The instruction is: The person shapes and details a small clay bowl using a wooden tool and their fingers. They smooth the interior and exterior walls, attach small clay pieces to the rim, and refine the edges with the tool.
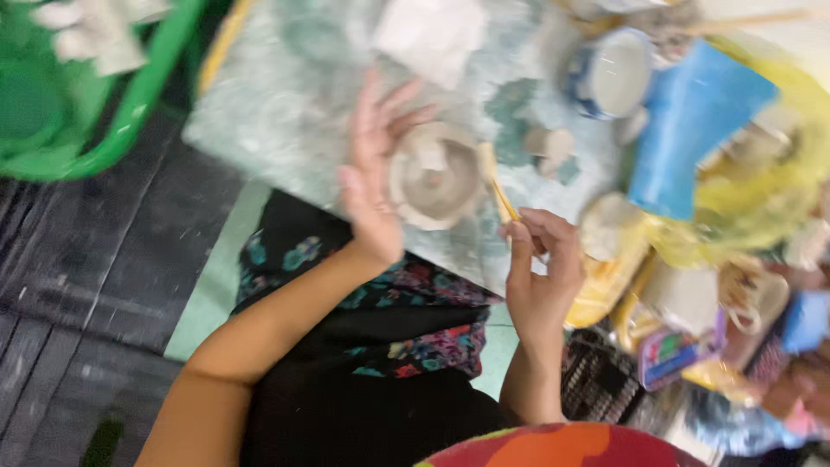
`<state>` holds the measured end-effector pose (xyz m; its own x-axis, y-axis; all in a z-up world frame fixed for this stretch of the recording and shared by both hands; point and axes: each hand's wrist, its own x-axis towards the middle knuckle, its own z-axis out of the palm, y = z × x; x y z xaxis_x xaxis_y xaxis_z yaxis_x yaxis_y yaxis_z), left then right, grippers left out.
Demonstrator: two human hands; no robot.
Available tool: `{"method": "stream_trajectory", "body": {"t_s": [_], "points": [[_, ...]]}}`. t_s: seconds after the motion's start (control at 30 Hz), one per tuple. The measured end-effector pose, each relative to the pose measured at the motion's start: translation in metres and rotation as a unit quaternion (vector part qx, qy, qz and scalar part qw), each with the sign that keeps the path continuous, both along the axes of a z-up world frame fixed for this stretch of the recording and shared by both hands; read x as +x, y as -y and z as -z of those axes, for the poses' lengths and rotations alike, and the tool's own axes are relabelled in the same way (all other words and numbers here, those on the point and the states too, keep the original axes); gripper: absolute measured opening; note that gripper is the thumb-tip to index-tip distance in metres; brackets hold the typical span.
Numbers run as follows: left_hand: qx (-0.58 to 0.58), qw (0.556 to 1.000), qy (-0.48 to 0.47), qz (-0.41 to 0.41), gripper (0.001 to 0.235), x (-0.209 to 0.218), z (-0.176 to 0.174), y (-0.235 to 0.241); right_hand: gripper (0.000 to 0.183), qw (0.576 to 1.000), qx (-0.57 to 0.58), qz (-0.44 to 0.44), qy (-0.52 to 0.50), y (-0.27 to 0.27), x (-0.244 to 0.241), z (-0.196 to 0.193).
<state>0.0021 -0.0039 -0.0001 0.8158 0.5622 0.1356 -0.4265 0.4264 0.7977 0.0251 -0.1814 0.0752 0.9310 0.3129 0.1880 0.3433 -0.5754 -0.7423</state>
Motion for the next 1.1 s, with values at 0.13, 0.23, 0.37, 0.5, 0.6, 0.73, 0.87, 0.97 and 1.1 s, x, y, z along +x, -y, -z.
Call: {"method": "stream_trajectory", "body": {"t_s": [0.13,0.23,0.37,0.5,0.6,0.73,0.87,0.97,1.1], "points": [[-0.028,1.0,0.009,0.0,0.086,0.006,0.003,0.006,0.015,0.992,-0.1,0.068,0.042,0.035,0.0,0.011],[-0.001,1.0,-0.012,-0.028,0.086,0.005,0.003,0.007,0.015,0.985,-0.115,0.12,0.046,0.055,0.0,0.021],[0.033,0.998,-0.033,-0.042,0.083,0.004,-0.001,0.014,0.026,0.977,-0.141,0.149,0.057,0.079,0.002,0.021],[0.049,0.996,-0.033,-0.068,0.08,0.009,-0.001,0.018,0.029,0.96,-0.195,0.12,0.159,0.079,0.001,0.015],[0.039,0.997,-0.037,-0.064,0.079,0.004,-0.001,0.015,0.029,0.964,-0.211,0.079,0.141,0.063,-0.001,0.014],[0.032,0.998,-0.031,-0.05,0.079,0.003,-0.001,0.009,0.04,0.965,-0.221,0.045,0.131,0.033,0.0,0.025],[0.086,0.994,-0.042,-0.055,0.077,0.002,-0.002,0.009,0.036,0.965,-0.222,0.057,0.129,0.04,0.0,0.025],[0.105,0.992,-0.034,-0.057,0.075,0.006,-0.002,0.011,0.027,0.972,-0.174,0.125,0.1,0.073,-0.004,0.02],[0.151,0.985,-0.037,-0.072,0.075,0.008,0.0,0.014,0.014,0.944,-0.179,0.27,0.066,0.136,-0.004,0.016]]}}
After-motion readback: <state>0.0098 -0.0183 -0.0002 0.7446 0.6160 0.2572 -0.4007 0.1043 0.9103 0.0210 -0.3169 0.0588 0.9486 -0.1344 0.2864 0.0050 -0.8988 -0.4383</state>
